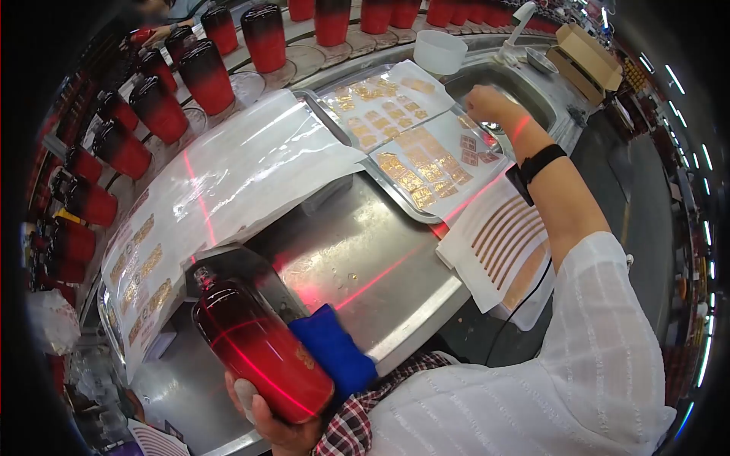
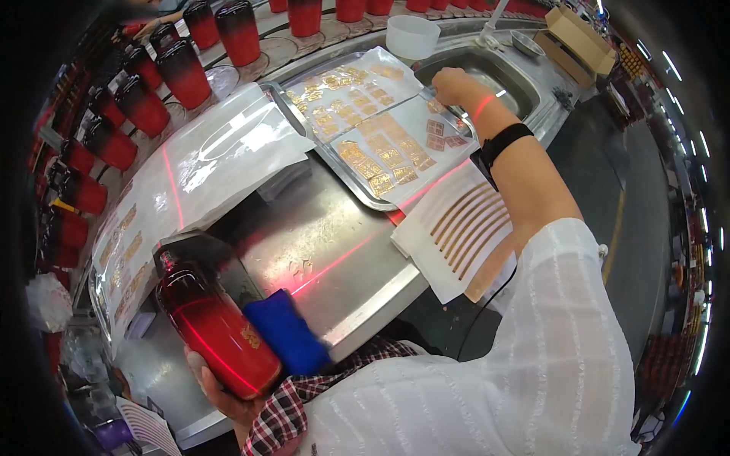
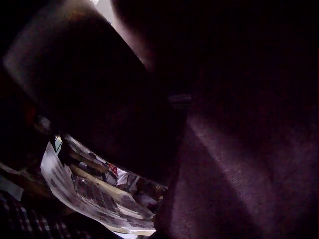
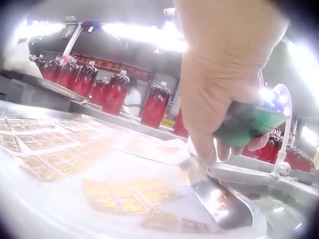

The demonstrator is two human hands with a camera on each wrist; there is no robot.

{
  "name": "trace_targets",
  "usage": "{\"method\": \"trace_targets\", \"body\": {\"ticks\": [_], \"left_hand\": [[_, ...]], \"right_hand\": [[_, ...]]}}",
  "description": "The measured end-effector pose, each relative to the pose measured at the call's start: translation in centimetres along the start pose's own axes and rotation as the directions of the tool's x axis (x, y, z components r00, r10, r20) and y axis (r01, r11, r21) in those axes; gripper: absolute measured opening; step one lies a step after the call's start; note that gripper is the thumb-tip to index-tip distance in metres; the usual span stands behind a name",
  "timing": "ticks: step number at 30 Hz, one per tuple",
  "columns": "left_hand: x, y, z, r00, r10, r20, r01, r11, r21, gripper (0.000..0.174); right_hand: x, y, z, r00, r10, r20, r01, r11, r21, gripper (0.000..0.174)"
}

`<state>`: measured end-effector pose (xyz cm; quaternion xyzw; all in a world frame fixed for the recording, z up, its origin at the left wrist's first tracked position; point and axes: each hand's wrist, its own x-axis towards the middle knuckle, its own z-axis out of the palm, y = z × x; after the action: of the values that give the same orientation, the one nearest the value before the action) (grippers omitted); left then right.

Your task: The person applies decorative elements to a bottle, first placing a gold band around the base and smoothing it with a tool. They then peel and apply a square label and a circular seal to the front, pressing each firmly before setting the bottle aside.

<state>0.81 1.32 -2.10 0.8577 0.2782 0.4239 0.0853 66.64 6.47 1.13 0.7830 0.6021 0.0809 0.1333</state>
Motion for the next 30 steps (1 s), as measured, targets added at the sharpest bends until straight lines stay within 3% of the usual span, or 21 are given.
{"method": "trace_targets", "body": {"ticks": [3,6,8,11,14,15,18,19,21,23,24,25,28,30], "left_hand": [[0.4,0.0,-0.1,1.000,0.019,0.010,-0.020,0.998,0.057,0.087],[0.4,0.0,-0.4,0.999,0.030,0.022,-0.032,0.996,0.089,0.089],[0.3,0.0,-0.4,0.999,0.031,0.040,-0.034,0.995,0.098,0.089],[0.4,-0.1,-0.5,0.998,0.030,0.057,-0.036,0.993,0.115,0.091],[-0.1,-0.1,-0.9,0.997,0.010,0.077,-0.019,0.992,0.127,0.092],[-0.1,0.0,-1.1,0.997,-0.001,0.081,-0.010,0.991,0.133,0.093],[0.1,0.4,-1.0,0.994,-0.032,0.107,0.022,0.996,0.087,0.093],[0.0,-0.1,-1.1,0.993,0.022,0.120,-0.032,0.997,0.077,0.098],[-0.2,0.0,-0.6,0.995,-0.060,0.081,0.057,0.998,0.035,0.101],[-0.2,0.3,-0.6,0.981,-0.167,0.102,0.171,0.985,-0.029,0.106],[0.0,0.4,-0.5,0.964,-0.226,0.139,0.239,0.968,-0.079,0.110],[0.2,0.6,-0.8,0.944,-0.281,0.174,0.304,0.944,-0.129,0.113],[1.4,0.7,-1.6,0.954,-0.208,0.214,0.213,0.977,-0.001,0.111],[1.5,0.9,-1.3,0.958,-0.227,0.175,0.235,0.972,-0.027,0.109]], "right_hand": [[0.5,-0.6,-0.1,0.990,0.062,-0.125,-0.074,0.993,-0.094,0.015],[3.0,-4.7,-5.6,0.998,-0.057,0.005,0.056,0.993,0.100,0.016],[5.0,-7.4,-7.6,0.996,-0.080,-0.027,0.085,0.928,0.364,0.018],[8.6,-10.3,-6.8,0.988,-0.100,-0.117,0.144,0.863,0.485,0.021],[12.0,-12.2,-2.6,0.988,-0.122,-0.091,0.142,0.953,0.269,0.021],[11.6,-13.7,-3.5,0.995,-0.003,0.104,-0.006,0.996,0.087,0.025],[12.5,-12.6,0.3,0.970,0.010,-0.243,0.014,0.995,0.096,0.018],[11.6,-12.7,-1.4,0.968,-0.031,-0.251,0.075,0.982,0.171,0.017],[10.7,-13.0,-4.5,0.955,-0.149,-0.256,0.182,0.977,0.113,0.015],[7.6,-14.8,-9.1,0.957,-0.157,-0.246,0.228,0.927,0.296,0.017],[6.0,-15.5,-10.3,0.907,-0.178,-0.381,0.319,0.882,0.346,0.020],[5.0,-16.2,-11.7,0.916,-0.225,-0.331,0.353,0.845,0.401,0.019],[-0.3,-20.2,-16.4,0.841,-0.311,-0.443,0.504,0.747,0.434,0.015],[-3.4,-22.0,-18.8,0.775,-0.383,-0.502,0.611,0.655,0.444,0.015]]}}
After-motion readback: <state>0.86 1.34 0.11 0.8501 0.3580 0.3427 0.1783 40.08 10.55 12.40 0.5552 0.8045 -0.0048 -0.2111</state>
